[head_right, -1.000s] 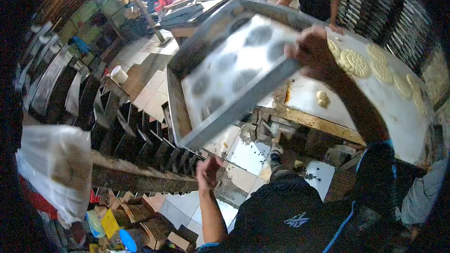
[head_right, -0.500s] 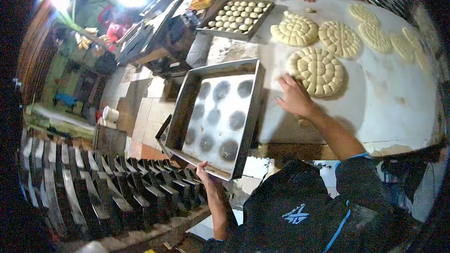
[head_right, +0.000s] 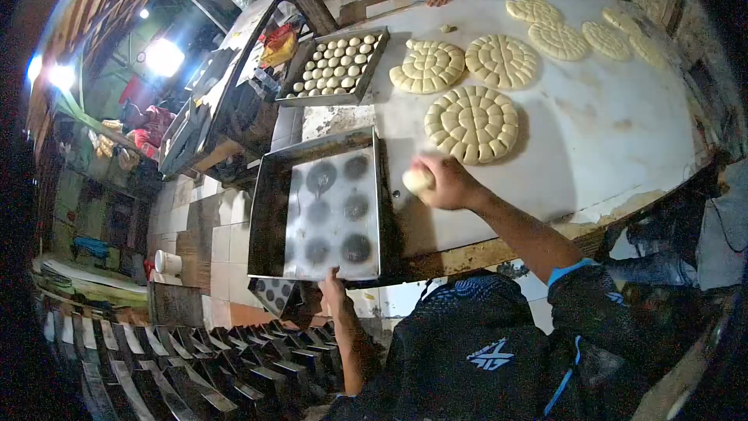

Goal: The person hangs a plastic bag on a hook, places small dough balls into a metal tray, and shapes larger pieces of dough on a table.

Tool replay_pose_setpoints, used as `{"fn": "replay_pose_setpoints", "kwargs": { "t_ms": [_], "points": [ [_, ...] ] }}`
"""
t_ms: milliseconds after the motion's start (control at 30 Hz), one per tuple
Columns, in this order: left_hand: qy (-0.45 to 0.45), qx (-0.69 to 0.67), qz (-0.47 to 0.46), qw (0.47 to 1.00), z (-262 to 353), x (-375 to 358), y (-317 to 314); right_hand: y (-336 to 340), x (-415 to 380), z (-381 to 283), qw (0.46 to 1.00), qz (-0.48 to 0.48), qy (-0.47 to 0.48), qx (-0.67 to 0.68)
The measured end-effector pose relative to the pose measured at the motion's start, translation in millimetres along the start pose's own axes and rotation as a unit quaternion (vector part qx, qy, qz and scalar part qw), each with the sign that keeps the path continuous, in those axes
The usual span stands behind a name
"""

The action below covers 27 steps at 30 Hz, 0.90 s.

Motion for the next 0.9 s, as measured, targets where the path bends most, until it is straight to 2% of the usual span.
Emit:
{"fn": "replay_pose_setpoints", "kwargs": {
  "t_ms": [33,100,167,200,233,267,300,333,400,433,467,500,533,567,600,633,667,700,767,833,867,900],
  "points": [
    [0.008,0.042,-0.057,0.997,17.8,-6.5,-5.8,11.5,11.3,-22.1,0.994,0.076,0.07,-0.045],
    [-0.057,0.087,-0.074,0.992,22.9,6.4,-9.3,12.7,35.7,-31.4,0.946,0.253,0.147,-0.14],
    [-0.022,0.243,0.005,0.97,20.6,13.8,-6.0,-3.6,65.2,-18.1,0.911,0.331,0.182,-0.167],
    [0.013,0.325,0.057,0.944,11.9,22.1,-2.9,-25.5,76.1,13.2,0.936,0.255,0.116,-0.213],
    [0.06,0.305,0.002,0.95,13.2,22.5,3.4,-56.1,82.6,62.9,0.941,0.147,0.002,-0.304],
    [0.016,0.287,0.029,0.957,10.2,21.5,13.9,-89.3,81.3,110.7,0.92,-0.25,-0.233,-0.194],
    [-0.028,0.264,0.057,0.963,5.8,19.7,21.7,-108.9,61.2,121.9,0.91,-0.336,-0.223,-0.101],
    [-0.068,0.209,0.071,0.973,17.6,0.8,30.2,-114.5,35.1,109.9,0.952,-0.265,-0.095,-0.118],
    [-0.114,0.108,0.089,0.984,36.4,-41.5,43.1,-106.2,-21.7,98.6,0.981,-0.065,-0.017,-0.181],
    [-0.166,-0.075,0.08,0.98,3.1,-33.4,37.6,-96.7,-47.0,106.2,0.973,-0.021,-0.06,-0.22],
    [-0.189,-0.076,0.048,0.978,-2.5,-44.2,25.4,-82.9,-72.7,125.4,0.961,0.025,-0.105,-0.255],
    [-0.212,-0.073,0.014,0.975,-8.9,-59.4,6.0,-74.2,-94.4,173.1,0.977,0.084,-0.191,-0.043],
    [-0.225,-0.042,-0.069,0.971,-5.7,-79.3,-24.9,-53.4,-113.5,194.4,0.966,0.118,-0.221,-0.06],
    [-0.238,-0.011,-0.152,0.959,10.0,-105.2,-59.9,-35.0,-127.3,221.2,0.965,0.164,-0.203,0.019],
    [-0.275,0.056,-0.251,0.926,31.1,-129.3,-96.7,-16.6,-143.9,246.5,0.959,0.188,-0.21,-0.031],
    [-0.28,0.092,-0.367,0.882,16.4,-137.8,-135.5,-2.4,-157.5,267.4,0.935,0.248,-0.253,-0.029],
    [-0.254,0.135,-0.506,0.813,29.6,-153.2,-167.8,15.0,-165.4,271.1,0.915,0.262,-0.299,-0.062],
    [-0.275,0.203,-0.588,0.733,44.1,-164.4,-197.2,30.7,-169.4,264.6,0.916,0.303,-0.245,-0.092],
    [-0.301,0.261,-0.622,0.674,61.7,-151.8,-247.5,54.5,-182.5,269.4,0.914,0.303,-0.247,-0.109],
    [-0.309,0.241,-0.589,0.707,106.8,-117.4,-298.4,73.2,-198.8,265.9,0.919,0.307,-0.227,-0.096],
    [-0.212,0.195,-0.619,0.731,118.3,-81.1,-327.2,81.8,-204.6,260.4,0.93,0.296,-0.197,-0.094],
    [-0.185,0.036,-0.662,0.725,127.2,-30.0,-357.8,88.0,-213.9,258.5,0.927,0.295,-0.218,-0.082]
  ]
}}
Point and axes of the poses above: each hand's wrist, its own x-axis towards the middle knuckle, its own y-axis out of the back of the hand, z = x × y, the point moved 5 cm from there along x, towards the middle knuckle, and after that the axes turned 10 degrees about -z, right-handed, at the moved point
